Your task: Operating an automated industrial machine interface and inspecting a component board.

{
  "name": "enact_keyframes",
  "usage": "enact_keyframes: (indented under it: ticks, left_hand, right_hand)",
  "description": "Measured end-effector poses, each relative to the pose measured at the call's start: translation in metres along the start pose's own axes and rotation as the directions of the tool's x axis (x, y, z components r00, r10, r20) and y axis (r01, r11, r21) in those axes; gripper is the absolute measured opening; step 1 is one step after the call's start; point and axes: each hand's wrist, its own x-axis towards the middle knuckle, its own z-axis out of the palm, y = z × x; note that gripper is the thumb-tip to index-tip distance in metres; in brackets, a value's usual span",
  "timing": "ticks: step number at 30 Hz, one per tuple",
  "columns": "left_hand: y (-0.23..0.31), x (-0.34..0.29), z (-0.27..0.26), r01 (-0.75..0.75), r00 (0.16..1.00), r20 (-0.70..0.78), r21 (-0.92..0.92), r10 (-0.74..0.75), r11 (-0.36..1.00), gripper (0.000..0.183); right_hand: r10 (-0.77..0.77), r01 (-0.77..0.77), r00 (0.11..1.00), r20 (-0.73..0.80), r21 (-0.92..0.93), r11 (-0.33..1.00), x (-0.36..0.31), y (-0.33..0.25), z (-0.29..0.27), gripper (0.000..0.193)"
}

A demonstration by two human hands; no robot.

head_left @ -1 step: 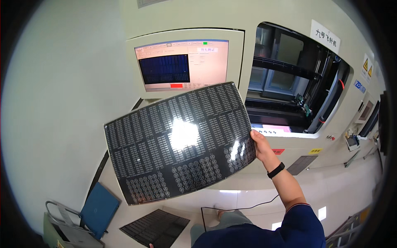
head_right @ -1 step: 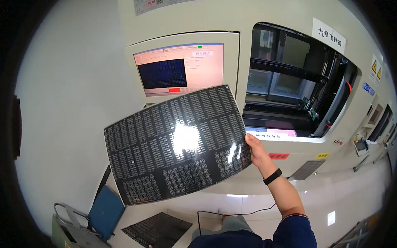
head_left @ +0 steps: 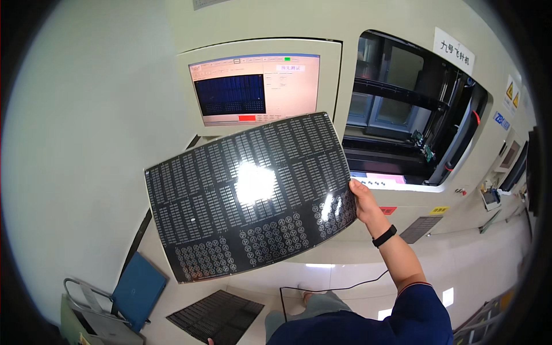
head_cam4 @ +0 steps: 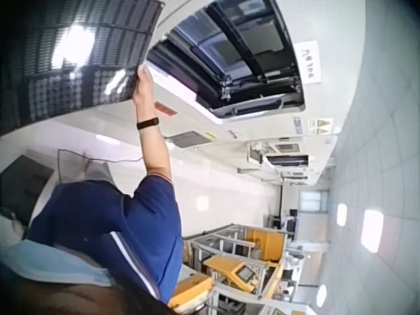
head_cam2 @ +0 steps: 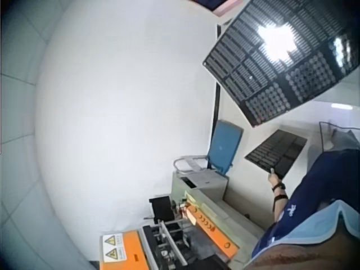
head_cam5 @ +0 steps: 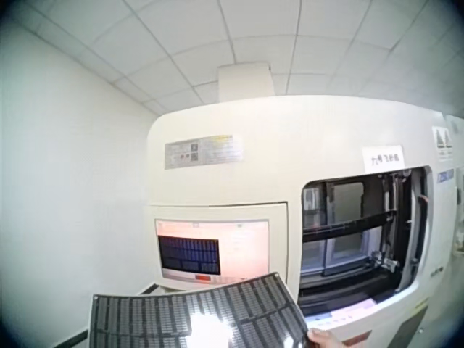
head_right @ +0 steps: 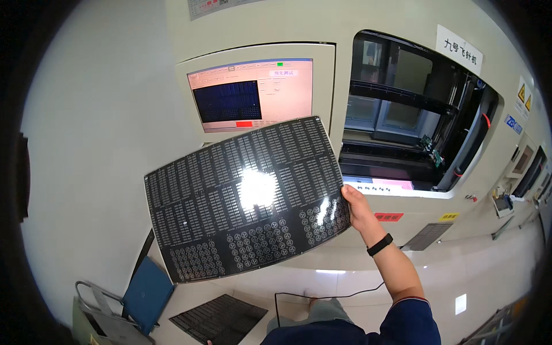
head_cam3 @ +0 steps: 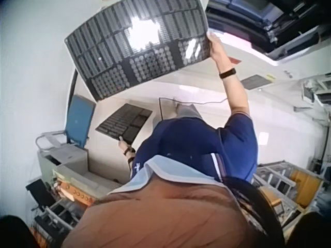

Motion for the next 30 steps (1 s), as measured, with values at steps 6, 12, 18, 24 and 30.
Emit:
enact_keyframes:
  ticks: [6,12,18,24,30]
  left_hand:
    - [-0.004,0.004,-0.008,0.007,1.000,-0.006,0.024,-0.006,1.000,0.044]
    - [-0.013,0.011,-0.012,0.004,1.000,-0.029,0.060,-0.003,0.998,0.044]
    - [-0.022,0.017,-0.010,-0.013,1.000,-0.020,-0.007,0.013,1.000,0.044]
    - [0.003,-0.006,-0.013,0.043,0.999,-0.022,-0.003,-0.043,0.999,0.038]
    - [-0.029,0.018,-0.020,0.040,0.999,0.026,-0.215,-0.035,0.976,0.039]
  right_hand:
    - [0.010,-0.010,1.000,0.004,0.037,0.999,0.002,0.005,0.006,0.023]
    - [-0.006,0.003,0.999,0.047,0.071,0.998,0.012,0.012,0.015,0.025]
    - [-0.029,0.024,0.993,0.111,0.049,0.999,0.017,0.012,0.016,0.029]
    - [-0.034,0.027,0.995,0.099,0.077,0.997,0.019,0.023,0.007,0.031]
    - [-0.062,0.053,0.992,0.106,0.085,0.995,0.009,0.024,0.009,0.028]
